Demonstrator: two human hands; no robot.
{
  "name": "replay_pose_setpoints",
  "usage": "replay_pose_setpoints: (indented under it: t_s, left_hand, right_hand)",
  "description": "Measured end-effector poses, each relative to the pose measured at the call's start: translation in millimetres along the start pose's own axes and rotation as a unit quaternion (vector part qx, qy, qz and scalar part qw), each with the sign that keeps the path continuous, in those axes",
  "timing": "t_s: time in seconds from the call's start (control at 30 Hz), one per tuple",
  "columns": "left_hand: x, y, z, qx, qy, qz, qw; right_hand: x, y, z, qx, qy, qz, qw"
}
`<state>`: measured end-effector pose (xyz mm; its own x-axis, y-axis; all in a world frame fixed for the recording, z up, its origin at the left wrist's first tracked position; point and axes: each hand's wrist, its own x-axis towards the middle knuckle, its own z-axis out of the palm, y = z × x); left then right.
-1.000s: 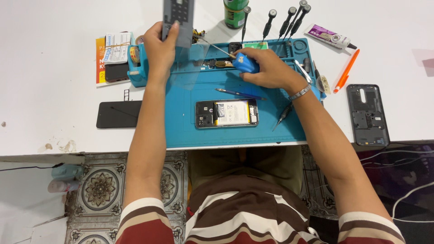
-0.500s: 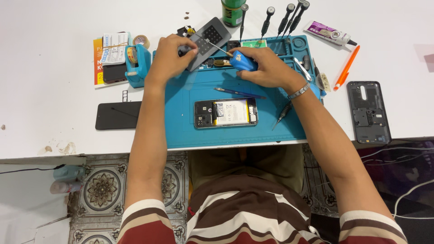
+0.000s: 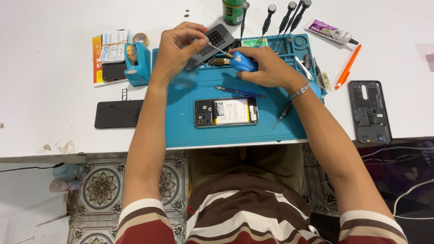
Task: The person uses a hot air gun to heat the back cover of a smartphone, then sets it aside. They pick up a disassembled phone, remove a small circular component from the battery area, and place it on the workbench. The person then picks up the phone again and continues handling internal parts.
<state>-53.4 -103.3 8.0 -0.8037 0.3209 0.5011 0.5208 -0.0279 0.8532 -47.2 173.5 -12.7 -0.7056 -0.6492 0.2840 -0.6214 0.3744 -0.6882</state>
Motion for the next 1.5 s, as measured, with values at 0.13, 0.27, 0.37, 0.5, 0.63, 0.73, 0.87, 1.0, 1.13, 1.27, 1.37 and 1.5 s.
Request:
replay_pose_setpoints:
  t_s: [0.13,0.27,0.37,0.5,0.63,0.73,0.87,1.0,1.13,1.27,1.37,1.5]
  left_hand:
    - [-2.1,-1.2,1.0,0.027,0.047,-0.041,0.998]
    - [-1.7,-0.7,0.9,0.027,0.042,-0.034,0.998]
    - [-1.5,-0.4,1.1,0.029,0.044,-0.035,0.998]
    - [-1.4,0.1,0.6,0.011,0.059,-0.038,0.997]
    - [-1.6,1.9,-2.8,-0.011,0.06,-0.032,0.998]
    - [-1.2,2.6,-4.1,-0.021,0.061,-0.038,0.997]
    - [-0.3,3.3,-4.9,-0.018,0.06,-0.031,0.998]
    - [-1.3,3.5,-4.4,-0.016,0.058,-0.032,0.998]
    - [-1.7,2.9,-4.3,0.002,0.058,-0.035,0.998]
    - [-1.6,1.4,-6.1,-0.007,0.055,-0.034,0.998]
    - [-1.5,0.2,-7.4,-0.012,0.059,-0.035,0.998]
    - [-1.3,-0.5,-7.9,-0.012,0.058,-0.036,0.998]
  right_hand:
    - [-0.5,-1.1,0.5,-0.003,-0.005,0.016,1.0]
    - [-0.5,-0.8,0.5,-0.003,-0.003,0.015,1.0]
    - [-0.6,0.7,0.7,-0.001,-0.002,0.002,1.0]
    - [-1.3,3.2,1.5,0.001,-0.003,-0.003,1.0]
    - [-1.9,4.4,1.9,-0.003,0.0,-0.015,1.0]
    - [-2.4,4.4,1.7,0.01,-0.002,0.002,1.0]
    - [-2.0,3.7,0.9,0.013,-0.001,-0.008,1.0]
    - [-3.2,2.5,1.4,0.008,-0.003,0.002,1.0]
    - [-3.3,2.3,1.4,0.007,-0.002,0.01,1.0]
    - [-3.2,2.4,2.1,0.008,-0.001,0.007,1.0]
    - [-2.9,2.1,2.3,0.007,-0.001,0.011,1.0]
    - [-2.5,2.0,1.2,0.005,-0.005,0.018,1.0]
